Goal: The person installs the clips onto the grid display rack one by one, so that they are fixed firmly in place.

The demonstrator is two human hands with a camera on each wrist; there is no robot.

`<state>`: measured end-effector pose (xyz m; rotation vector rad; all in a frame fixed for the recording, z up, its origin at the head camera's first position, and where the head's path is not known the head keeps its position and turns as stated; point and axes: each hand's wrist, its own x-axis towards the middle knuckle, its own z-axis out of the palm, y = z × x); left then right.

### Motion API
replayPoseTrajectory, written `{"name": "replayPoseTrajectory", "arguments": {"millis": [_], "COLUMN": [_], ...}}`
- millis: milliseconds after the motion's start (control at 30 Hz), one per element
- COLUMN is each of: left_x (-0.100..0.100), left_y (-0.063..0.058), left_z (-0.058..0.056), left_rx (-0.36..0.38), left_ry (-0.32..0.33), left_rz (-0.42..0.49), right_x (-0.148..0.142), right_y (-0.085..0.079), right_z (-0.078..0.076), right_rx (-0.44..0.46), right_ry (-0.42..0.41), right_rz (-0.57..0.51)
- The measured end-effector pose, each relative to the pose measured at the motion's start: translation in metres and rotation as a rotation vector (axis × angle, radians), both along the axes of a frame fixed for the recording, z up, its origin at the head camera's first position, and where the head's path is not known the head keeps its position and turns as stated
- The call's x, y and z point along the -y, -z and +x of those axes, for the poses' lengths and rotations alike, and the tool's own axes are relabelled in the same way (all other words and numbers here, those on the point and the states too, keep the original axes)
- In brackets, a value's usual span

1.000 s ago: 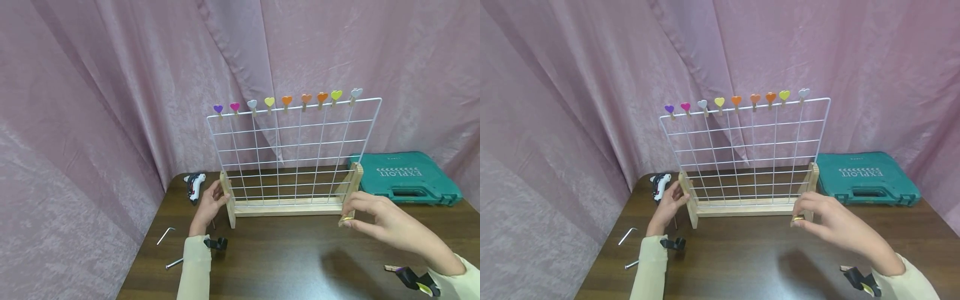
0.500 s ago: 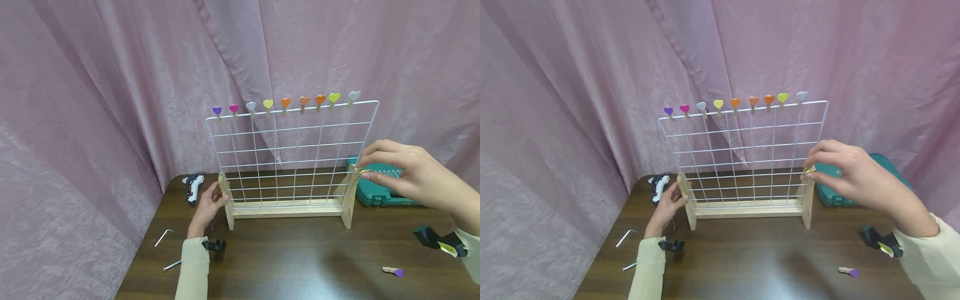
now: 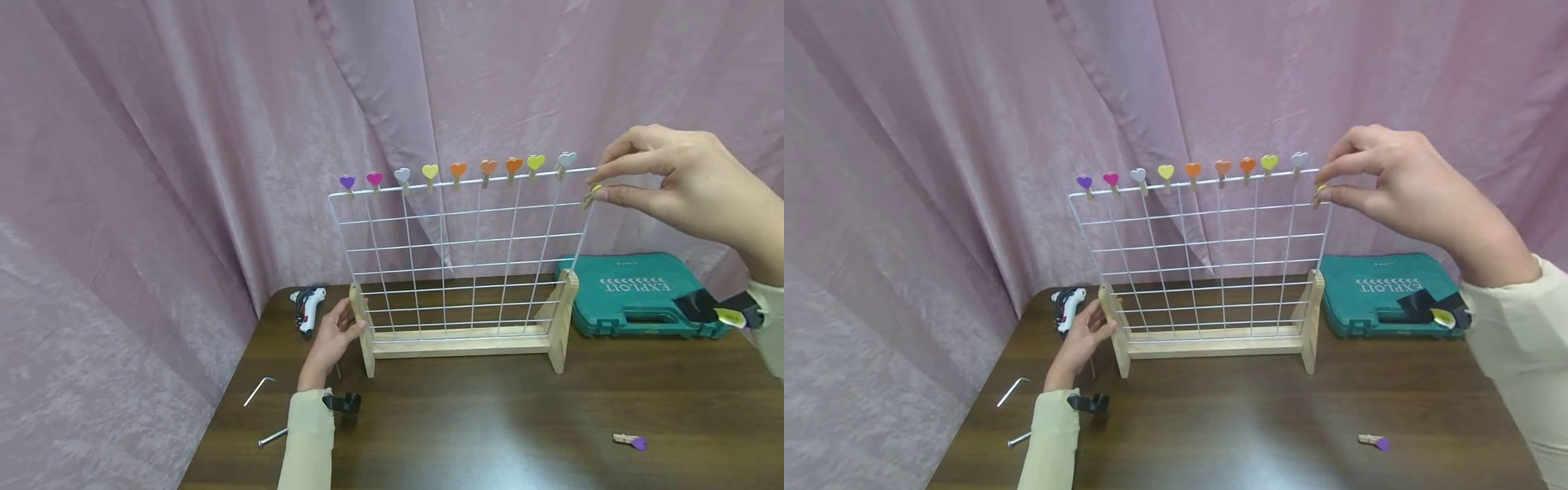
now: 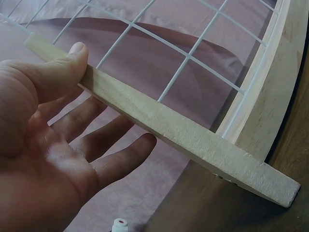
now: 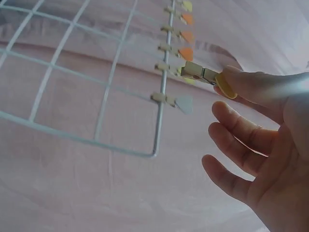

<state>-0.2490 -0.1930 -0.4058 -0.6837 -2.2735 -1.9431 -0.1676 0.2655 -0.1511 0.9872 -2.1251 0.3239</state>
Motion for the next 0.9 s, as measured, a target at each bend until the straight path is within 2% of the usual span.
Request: {"name": "replayPoseTrajectory", "arguments": {"millis": [100, 233, 500, 900], "left_x": [-0.001, -0.002, -0.002, 0.003], "left_y": [0.001, 0.001, 0.001, -0.001], "left_z": [0.0, 0.001, 0.002, 0.003], "left_rx": [-0.003, -0.002, 0.011, -0.009], "left_ry": [-0.004, 0.003, 0.012, -0.023], "left_rz": [-0.014, -0.014, -0.015, -0.029], "right_x": [-0.003, -0.009, -0.013, -0.01], "right_y": [-0.009, -0.02, -0.036, -0.045], "right_z": [-0.006, -0.016, -0.031, -0.051], "right_rx": [0.0, -0.003, 0.025, 0.153], "right_ry": [0.061, 0.088, 0.073, 0.078], "right_rz": [0.007, -0.005, 0.008, 0.054]}}
